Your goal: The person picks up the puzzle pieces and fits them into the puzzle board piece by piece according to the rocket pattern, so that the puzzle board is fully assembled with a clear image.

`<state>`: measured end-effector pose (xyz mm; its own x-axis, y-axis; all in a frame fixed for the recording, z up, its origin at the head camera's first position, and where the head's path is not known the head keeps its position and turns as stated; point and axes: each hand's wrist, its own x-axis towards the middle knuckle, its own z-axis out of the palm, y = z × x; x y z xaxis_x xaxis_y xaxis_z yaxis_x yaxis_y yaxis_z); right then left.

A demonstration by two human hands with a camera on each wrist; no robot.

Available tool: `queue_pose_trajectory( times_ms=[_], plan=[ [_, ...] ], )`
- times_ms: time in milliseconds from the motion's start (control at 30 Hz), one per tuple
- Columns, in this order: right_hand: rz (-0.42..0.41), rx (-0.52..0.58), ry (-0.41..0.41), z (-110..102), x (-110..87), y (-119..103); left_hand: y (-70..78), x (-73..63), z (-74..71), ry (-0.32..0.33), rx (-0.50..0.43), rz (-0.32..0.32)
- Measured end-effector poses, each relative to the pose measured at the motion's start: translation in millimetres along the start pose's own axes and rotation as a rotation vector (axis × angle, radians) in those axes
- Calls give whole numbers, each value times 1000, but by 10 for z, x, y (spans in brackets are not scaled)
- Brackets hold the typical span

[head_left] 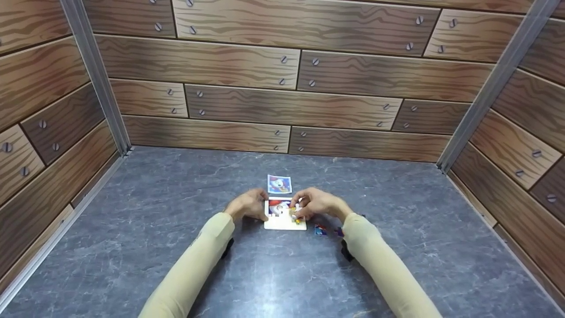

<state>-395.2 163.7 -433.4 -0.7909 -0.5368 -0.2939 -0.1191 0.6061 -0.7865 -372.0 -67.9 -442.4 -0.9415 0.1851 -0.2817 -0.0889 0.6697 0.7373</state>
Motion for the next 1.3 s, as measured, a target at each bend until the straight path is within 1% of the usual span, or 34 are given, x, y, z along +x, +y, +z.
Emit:
queue_pose_trajectory(
  times_ms=[167,267,400,600,700,900,967,1000,1100,1200,1300],
  plan=[
    [-14,-17,-7,27,38,-43,-5,-12,-15,6,26,35],
    [-32,-20,-11,50,65,-47,-7,-26,-21,0,3,28],
    [-43,-27,-10,81,96,-58,-34,-5,-12,2,-27,24],
    [-107,-31,-17,125,140,-80,-49,-13,-9,-1,-41,58],
    [-129,-40,-19,144,148,-97,-53,-16,-8,4,-32,71],
    [-138,-59,-10,164,153,-106,-63,-1,-6,-2,-5,61],
    [-152,-56,-1,163,156,-105,-61,-1,-9,-7,-12,59],
    [-173,-61,1,163,161,-101,-60,-3,-11,-6,-11,61],
    [-199,-60,1,160,169,-105,-57,-12,-14,0,-7,75],
    [-185,-72,9,167,186,-114,-53,-24,-14,7,-9,90],
    [-140,-72,19,166,201,-122,-42,-24,-17,13,-11,91]
  ],
)
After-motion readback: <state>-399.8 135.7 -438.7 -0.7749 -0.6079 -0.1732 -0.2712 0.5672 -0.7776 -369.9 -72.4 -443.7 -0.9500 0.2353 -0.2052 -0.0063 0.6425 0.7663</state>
